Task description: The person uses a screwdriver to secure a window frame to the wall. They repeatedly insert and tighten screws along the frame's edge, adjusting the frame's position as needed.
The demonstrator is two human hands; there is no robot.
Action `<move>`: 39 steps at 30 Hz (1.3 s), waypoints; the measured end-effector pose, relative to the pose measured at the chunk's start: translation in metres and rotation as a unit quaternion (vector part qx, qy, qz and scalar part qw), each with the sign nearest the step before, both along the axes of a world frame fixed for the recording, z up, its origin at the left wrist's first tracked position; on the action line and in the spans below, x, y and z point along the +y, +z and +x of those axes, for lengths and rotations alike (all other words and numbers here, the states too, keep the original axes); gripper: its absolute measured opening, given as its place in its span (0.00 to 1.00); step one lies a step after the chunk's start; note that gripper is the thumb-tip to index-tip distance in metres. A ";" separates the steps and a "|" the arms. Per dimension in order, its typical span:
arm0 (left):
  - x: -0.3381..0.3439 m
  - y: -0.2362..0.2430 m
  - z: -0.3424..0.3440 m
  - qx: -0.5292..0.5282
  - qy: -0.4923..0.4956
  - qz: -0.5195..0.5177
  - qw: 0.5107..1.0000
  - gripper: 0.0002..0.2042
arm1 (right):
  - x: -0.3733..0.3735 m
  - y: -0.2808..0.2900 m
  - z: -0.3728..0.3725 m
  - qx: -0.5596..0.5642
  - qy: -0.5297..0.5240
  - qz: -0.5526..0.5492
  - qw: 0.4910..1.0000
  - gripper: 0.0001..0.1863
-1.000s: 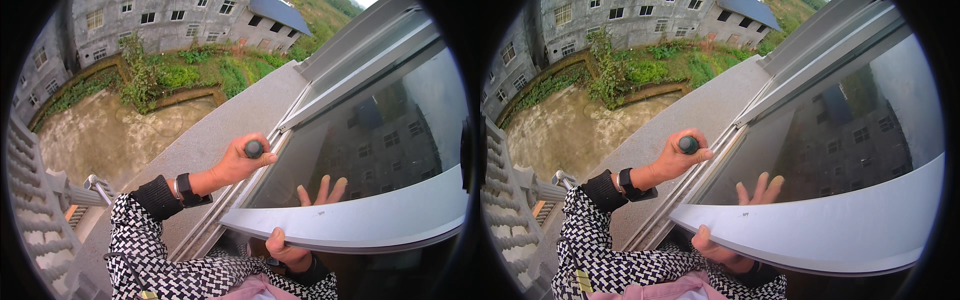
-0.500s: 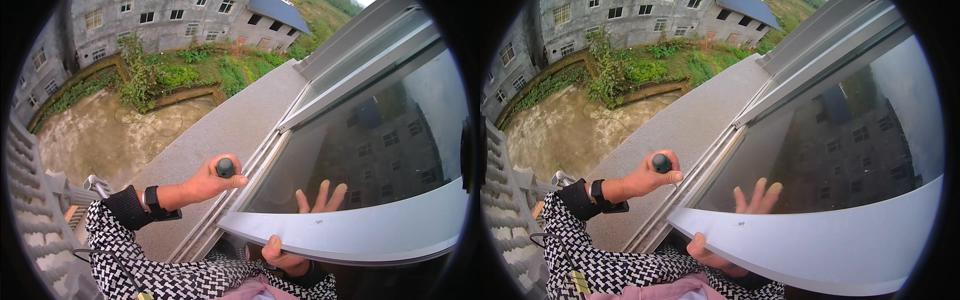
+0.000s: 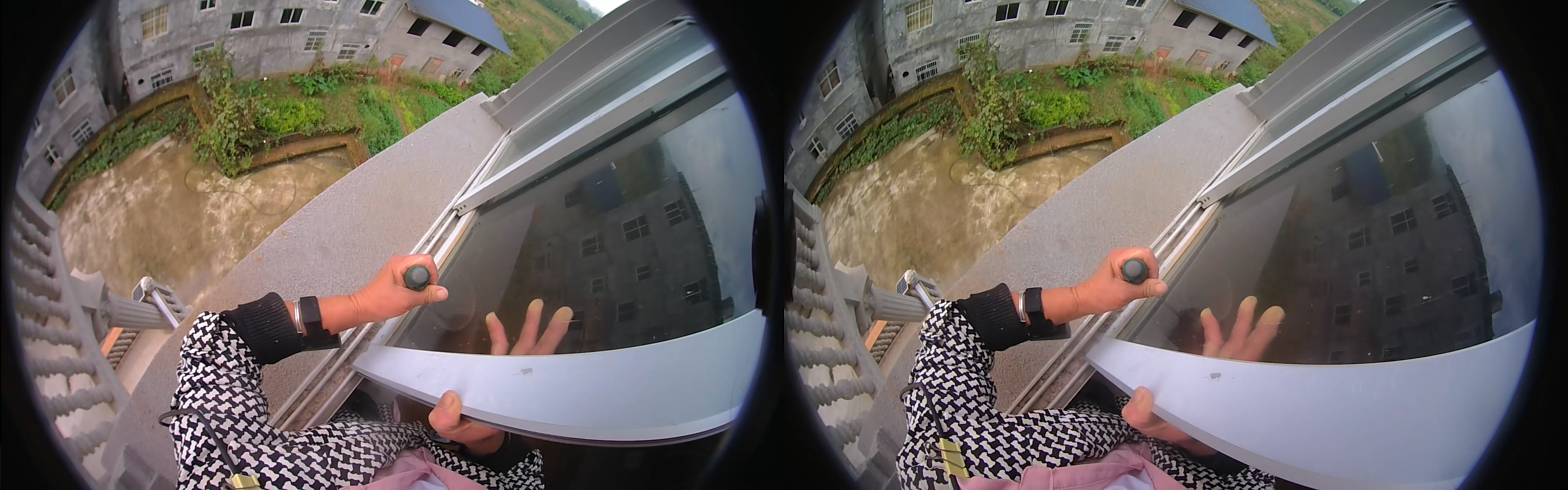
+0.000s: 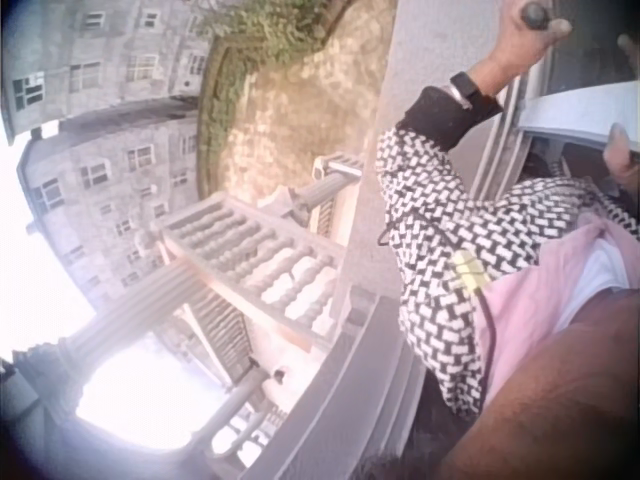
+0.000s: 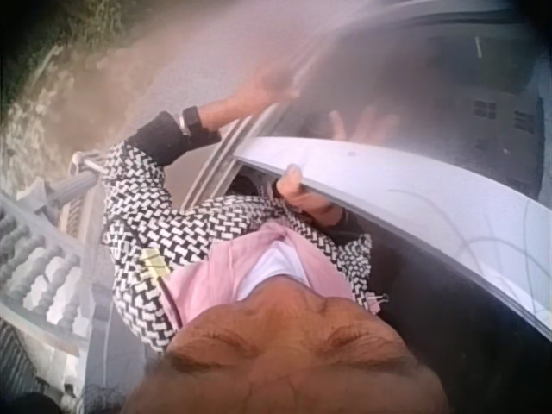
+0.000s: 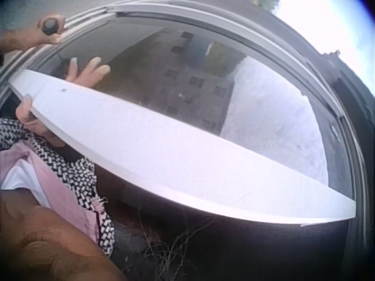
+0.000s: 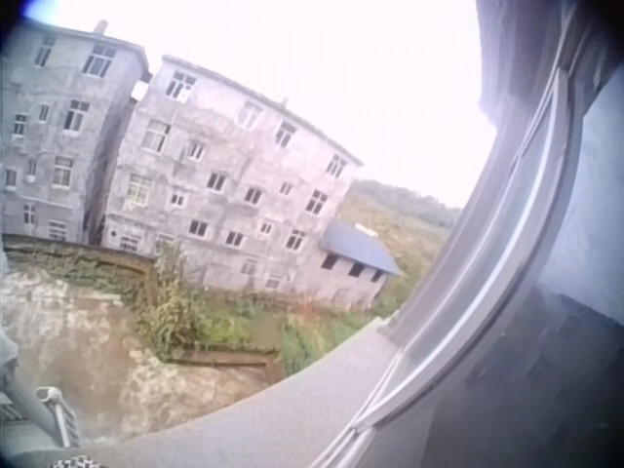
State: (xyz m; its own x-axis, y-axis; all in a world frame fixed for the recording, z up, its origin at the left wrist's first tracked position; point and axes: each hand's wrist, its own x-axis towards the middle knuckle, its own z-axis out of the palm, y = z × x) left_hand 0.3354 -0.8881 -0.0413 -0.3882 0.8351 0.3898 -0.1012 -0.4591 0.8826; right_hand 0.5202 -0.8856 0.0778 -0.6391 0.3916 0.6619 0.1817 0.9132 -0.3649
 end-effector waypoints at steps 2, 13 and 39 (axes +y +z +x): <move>-0.040 0.009 -0.005 -0.026 -0.059 -0.057 0.996 0.15 | -0.001 0.001 0.000 0.006 0.002 -0.004 1.000 0.67; 0.036 0.005 -0.022 0.009 0.104 0.001 0.995 0.14 | 0.002 0.000 0.002 -0.002 0.009 0.000 1.000 0.67; -0.084 0.043 -0.012 0.011 -0.144 -0.155 0.977 0.16 | 0.000 -0.005 -0.004 0.057 0.035 -0.040 0.997 0.72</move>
